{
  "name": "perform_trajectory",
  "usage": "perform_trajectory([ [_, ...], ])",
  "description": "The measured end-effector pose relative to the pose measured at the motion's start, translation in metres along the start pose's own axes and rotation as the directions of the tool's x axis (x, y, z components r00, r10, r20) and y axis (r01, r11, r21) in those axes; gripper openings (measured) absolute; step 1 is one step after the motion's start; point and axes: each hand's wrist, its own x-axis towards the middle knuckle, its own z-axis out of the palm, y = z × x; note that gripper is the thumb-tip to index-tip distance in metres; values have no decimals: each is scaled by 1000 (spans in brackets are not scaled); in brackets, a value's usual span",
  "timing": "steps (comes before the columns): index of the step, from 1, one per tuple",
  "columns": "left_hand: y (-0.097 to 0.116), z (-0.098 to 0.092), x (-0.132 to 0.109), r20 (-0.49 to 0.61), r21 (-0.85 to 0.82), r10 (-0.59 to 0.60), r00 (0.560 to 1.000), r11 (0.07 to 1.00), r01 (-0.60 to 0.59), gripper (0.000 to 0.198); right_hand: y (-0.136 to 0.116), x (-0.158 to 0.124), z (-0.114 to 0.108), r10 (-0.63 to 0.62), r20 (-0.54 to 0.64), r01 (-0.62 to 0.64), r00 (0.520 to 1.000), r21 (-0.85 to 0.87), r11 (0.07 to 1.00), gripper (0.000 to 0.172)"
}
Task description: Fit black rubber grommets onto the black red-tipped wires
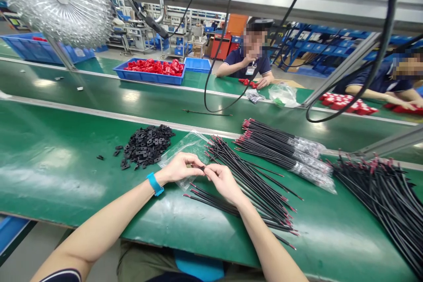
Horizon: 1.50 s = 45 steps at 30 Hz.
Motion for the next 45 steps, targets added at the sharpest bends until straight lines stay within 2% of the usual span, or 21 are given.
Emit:
perform_trajectory([
  [4,5,-1,0,11,48,49,999,998,-50,28,2,1,0,19,47,-22,999,74,997,40],
  [6,3,-2,1,19,92,60,998,994,-62,29,3,1,-1,10,36,-11,999,28,1000,41],
  [11,-8,-7,5,35,143,82,996,986,-87,29,5,2,-2,-57,-71,40,996,-213,976,36],
  [16,-3,-10,5,-2,157,103,995,982,-101,24,5,2,-2,-71,-107,51,992,-180,982,24],
  [25,2,-10,4,6,140,65,998,988,-65,30,2,1,-3,-151,-139,116,979,-233,965,23],
  [31,-4,-7,3,-3,138,139,990,981,-138,24,-1,-2,-1,-206,-86,158,975,-389,908,30],
  [36,-6,-1,3,-13,122,149,989,982,-146,24,1,-2,-2,-188,-42,157,981,-395,905,32],
  [39,-2,-10,5,48,187,159,986,968,-166,30,-1,-2,-5,-200,-41,163,979,-430,888,29],
  [41,1,-25,6,40,296,161,986,941,-166,37,-1,-1,-10,-248,-99,164,964,-514,842,27],
  [42,2,-35,7,-4,398,165,986,905,-150,37,0,-1,-13,-280,-139,152,950,-577,802,26],
  [43,1,-45,7,-65,527,174,983,842,-114,35,2,0,-16,-307,-173,126,936,-650,750,25],
  [45,-4,-63,8,-169,791,187,968,612,20,28,6,2,-23,-333,-205,47,920,-787,615,22],
])
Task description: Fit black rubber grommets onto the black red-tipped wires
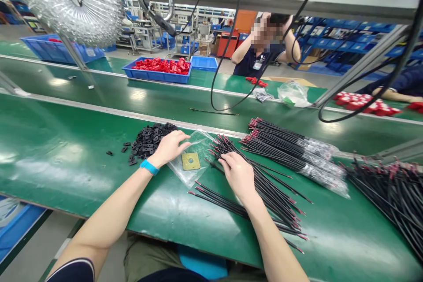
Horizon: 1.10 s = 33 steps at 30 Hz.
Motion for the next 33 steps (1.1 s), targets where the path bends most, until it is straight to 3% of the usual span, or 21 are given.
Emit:
perform_trajectory([
  [2,-16,-1,1,12,327,-52,999,944,45,22,5,1,-2,9,2,-8,1000,-159,987,18],
  [5,-29,4,0,94,543,-84,992,839,20,18,-1,1,-5,39,-1,-39,999,-166,985,19],
  [8,-32,10,-2,146,580,-55,988,814,-41,22,-21,-4,-8,-22,177,16,984,35,999,21],
  [11,-29,11,-3,160,593,-28,987,802,-73,27,-36,-11,-8,-140,449,58,883,191,980,20],
  [13,-26,12,-3,144,600,-13,989,797,-76,28,-39,-14,-9,-165,527,43,834,235,971,19],
  [15,-24,13,-3,111,601,1,994,796,-68,30,-38,-16,-10,-170,549,23,819,264,964,17],
  [20,-19,16,-2,67,589,8,998,807,-46,30,-35,-14,-10,-164,554,-45,816,344,938,14],
  [22,-16,16,-2,57,558,8,998,829,-39,29,-35,-13,-3,-101,502,-113,859,377,919,10],
  [25,-15,19,-2,-5,450,-9,1000,893,10,27,-34,-11,16,54,299,-178,953,408,896,8],
  [27,-15,21,-2,-63,329,-35,997,943,54,26,-34,-10,31,88,156,-144,984,399,905,13],
  [29,-16,23,-1,-104,190,-53,993,979,73,23,-33,-10,43,45,95,-75,994,339,938,17],
  [33,-17,25,0,-148,-57,-84,985,995,76,19,-34,-9,50,-70,183,53,981,96,994,19],
])
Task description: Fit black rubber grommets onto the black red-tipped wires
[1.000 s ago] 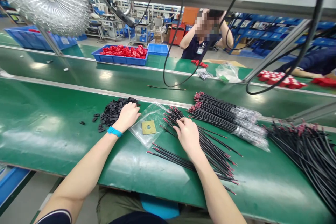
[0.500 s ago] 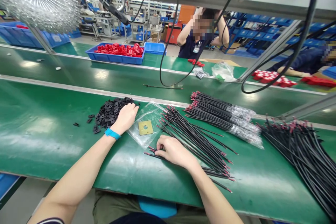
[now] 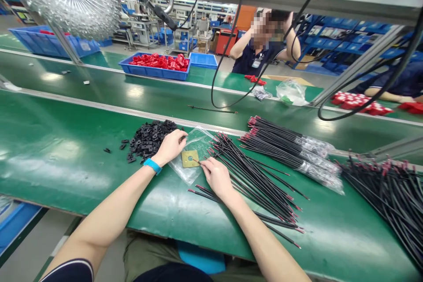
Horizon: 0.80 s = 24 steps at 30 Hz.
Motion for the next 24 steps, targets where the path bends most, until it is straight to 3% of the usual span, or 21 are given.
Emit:
perform_trajectory([
  [3,3,1,1,9,-188,-105,994,977,105,18,-2,-1,-2,-50,87,63,995,-154,986,20],
  [6,9,2,2,57,-407,-224,973,884,227,19,0,-4,-4,-62,66,71,996,-142,987,20],
  [8,16,3,1,131,-564,-262,956,774,289,22,3,-6,-6,-11,-51,11,999,-2,1000,22],
  [11,30,4,-2,315,-730,-250,916,553,402,32,7,-6,-13,125,-230,-59,965,275,960,25],
  [14,43,6,-8,479,-803,-180,859,305,512,41,6,-5,-23,191,-262,-67,946,418,906,25],
  [16,49,8,-11,532,-814,-134,836,191,548,44,4,-5,-28,203,-247,-76,948,443,893,25],
  [20,54,9,-15,546,-816,-117,830,149,558,46,1,-7,-29,205,-211,-96,956,436,895,28],
  [24,50,11,-13,508,-823,-108,855,232,518,44,3,-6,-28,209,-199,-114,957,404,908,29],
])
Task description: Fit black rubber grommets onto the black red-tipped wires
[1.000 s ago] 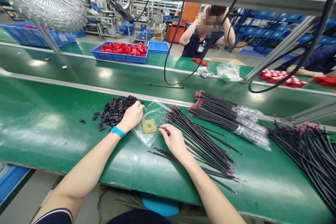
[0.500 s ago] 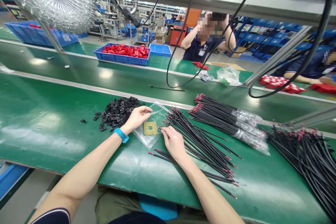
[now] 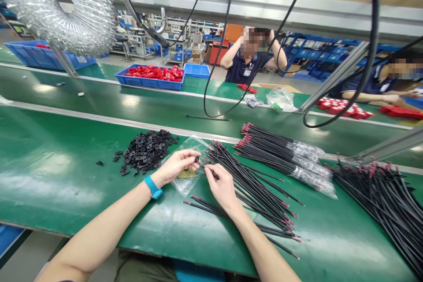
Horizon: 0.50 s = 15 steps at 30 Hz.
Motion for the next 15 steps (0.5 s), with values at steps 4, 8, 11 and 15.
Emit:
perform_trajectory([
  [4,-2,0,3,27,215,87,996,972,-91,41,2,1,-3,-66,-8,65,998,-86,994,28],
  [8,-2,10,2,15,323,88,996,942,-88,43,16,0,-5,-323,-8,310,946,-261,914,23],
  [11,-2,12,5,72,249,54,996,966,-71,46,27,5,0,-451,-30,413,892,-353,840,20],
  [15,-3,19,1,14,299,156,988,942,-153,42,20,4,1,-433,6,415,902,-292,861,24],
])
